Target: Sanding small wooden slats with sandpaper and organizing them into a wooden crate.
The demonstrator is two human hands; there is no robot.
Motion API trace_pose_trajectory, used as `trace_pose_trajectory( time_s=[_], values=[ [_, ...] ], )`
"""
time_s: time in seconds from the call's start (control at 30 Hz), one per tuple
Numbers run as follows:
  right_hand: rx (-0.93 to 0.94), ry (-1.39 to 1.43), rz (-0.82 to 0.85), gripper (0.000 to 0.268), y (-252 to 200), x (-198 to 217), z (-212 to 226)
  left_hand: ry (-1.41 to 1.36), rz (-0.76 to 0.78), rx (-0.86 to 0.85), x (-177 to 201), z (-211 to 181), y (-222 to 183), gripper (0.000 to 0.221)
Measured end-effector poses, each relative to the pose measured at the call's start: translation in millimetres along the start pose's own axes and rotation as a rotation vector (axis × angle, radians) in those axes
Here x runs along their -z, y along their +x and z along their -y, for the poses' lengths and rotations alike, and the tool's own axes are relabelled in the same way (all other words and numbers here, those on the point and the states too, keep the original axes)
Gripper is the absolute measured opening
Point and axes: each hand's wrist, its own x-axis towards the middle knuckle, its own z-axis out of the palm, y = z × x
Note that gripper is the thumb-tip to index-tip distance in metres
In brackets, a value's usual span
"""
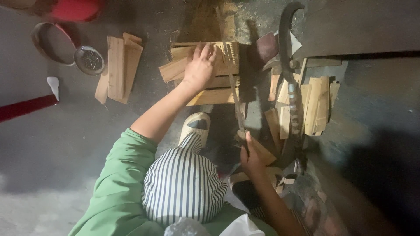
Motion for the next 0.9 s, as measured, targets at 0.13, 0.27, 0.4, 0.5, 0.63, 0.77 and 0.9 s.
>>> trace_pose_trajectory(
  time_s=[0.13, 0.27, 0.4, 0.5, 0.63, 0.77, 0.9],
  values=[
    [-0.003, -0.083, 0.002, 0.065, -1.8, -1.3, 1.9, 0.022, 0.017, -0.006, -6.6, -0.9, 2.9, 0.060],
    [0.028, -0.066, 0.039, 0.065, 0.5, -3.1, 2.0, 0.054, 0.120, 0.021, 14.0, -6.5, -1.0, 0.058],
    [0.046, -0.078, -0.011, 0.065, -2.4, -2.9, 3.5, 0.027, 0.162, 0.056, 27.2, -11.6, -3.3, 0.056],
    [-0.180, -0.072, 0.058, 0.065, -4.4, -0.7, 12.8, 0.055, 0.104, 0.056, 29.3, -12.3, -2.2, 0.055],
    [0.155, -0.136, -0.059, 0.062, 8.6, -12.7, -22.5, 0.056, 0.217, 0.082, 39.2, -15.3, -3.8, 0.052],
    [-0.090, -0.104, 0.008, 0.063, 6.8, -12.7, 0.7, 0.060, 0.122, 0.080, 23.3, -12.8, -3.8, 0.053],
    [-0.034, -0.180, -0.059, 0.063, 2.1, -13.2, 2.5, -0.013, 0.210, 0.103, 30.1, -12.7, -2.4, 0.047]
  ],
)
